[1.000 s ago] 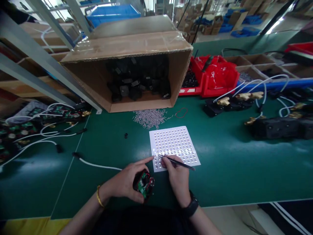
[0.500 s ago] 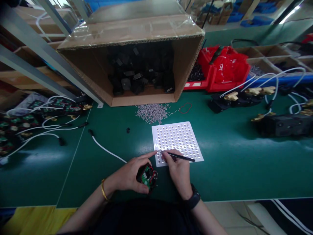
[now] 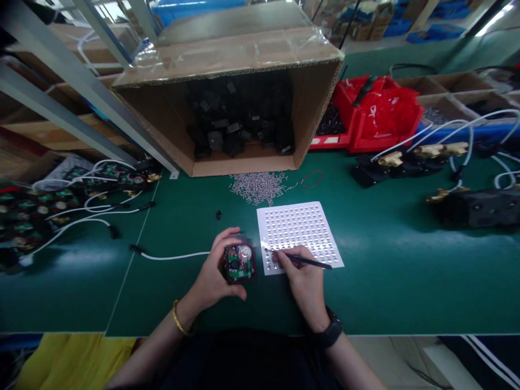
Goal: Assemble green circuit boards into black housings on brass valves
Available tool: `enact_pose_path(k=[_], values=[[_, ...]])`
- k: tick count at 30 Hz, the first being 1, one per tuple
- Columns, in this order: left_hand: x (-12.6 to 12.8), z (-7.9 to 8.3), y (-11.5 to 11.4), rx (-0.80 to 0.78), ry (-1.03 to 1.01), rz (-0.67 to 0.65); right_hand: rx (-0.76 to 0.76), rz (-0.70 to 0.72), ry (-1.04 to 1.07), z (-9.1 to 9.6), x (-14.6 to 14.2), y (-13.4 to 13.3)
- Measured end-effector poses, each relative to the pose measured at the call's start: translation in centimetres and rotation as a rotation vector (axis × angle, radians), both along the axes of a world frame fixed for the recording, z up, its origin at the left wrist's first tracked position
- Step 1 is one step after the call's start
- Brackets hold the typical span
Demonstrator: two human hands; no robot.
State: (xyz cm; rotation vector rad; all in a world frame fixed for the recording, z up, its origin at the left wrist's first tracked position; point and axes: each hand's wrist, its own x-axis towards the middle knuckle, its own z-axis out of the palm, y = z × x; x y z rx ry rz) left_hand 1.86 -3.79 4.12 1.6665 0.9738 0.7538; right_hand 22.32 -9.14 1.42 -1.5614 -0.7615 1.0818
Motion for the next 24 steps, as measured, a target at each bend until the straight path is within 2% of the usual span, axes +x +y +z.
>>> enact_pose_path(k=[4, 6, 8, 11, 14, 24], values=[[0.5, -1.4, -0.3, 0.002, -0.051, 0.175, -0.016, -0.085, 0.426, 2.0, 0.5, 0.8], [0.9, -1.8, -0.6, -0.017, -0.076, 0.229, -0.022, -0.027, 0.603, 3.5, 0.1, 1.5], [1.2, -1.8, -0.9, -0.030, -0.087, 0.266, -0.020, 0.056, 0.695, 4.9, -0.8, 2.1], [1.6, -1.5, -1.2, -0.026, -0.089, 0.298, -0.003, 0.087, 0.667, 5.7, -2.4, 2.5], [1.7, -1.4, -1.2, -0.011, -0.089, 0.314, 0.021, 0.071, 0.552, 5.3, -3.5, 2.5], [1.9, -1.3, -1.0, -0.041, -0.133, 0.316, 0.045, 0.027, 0.471, 4.9, -4.0, 2.5]])
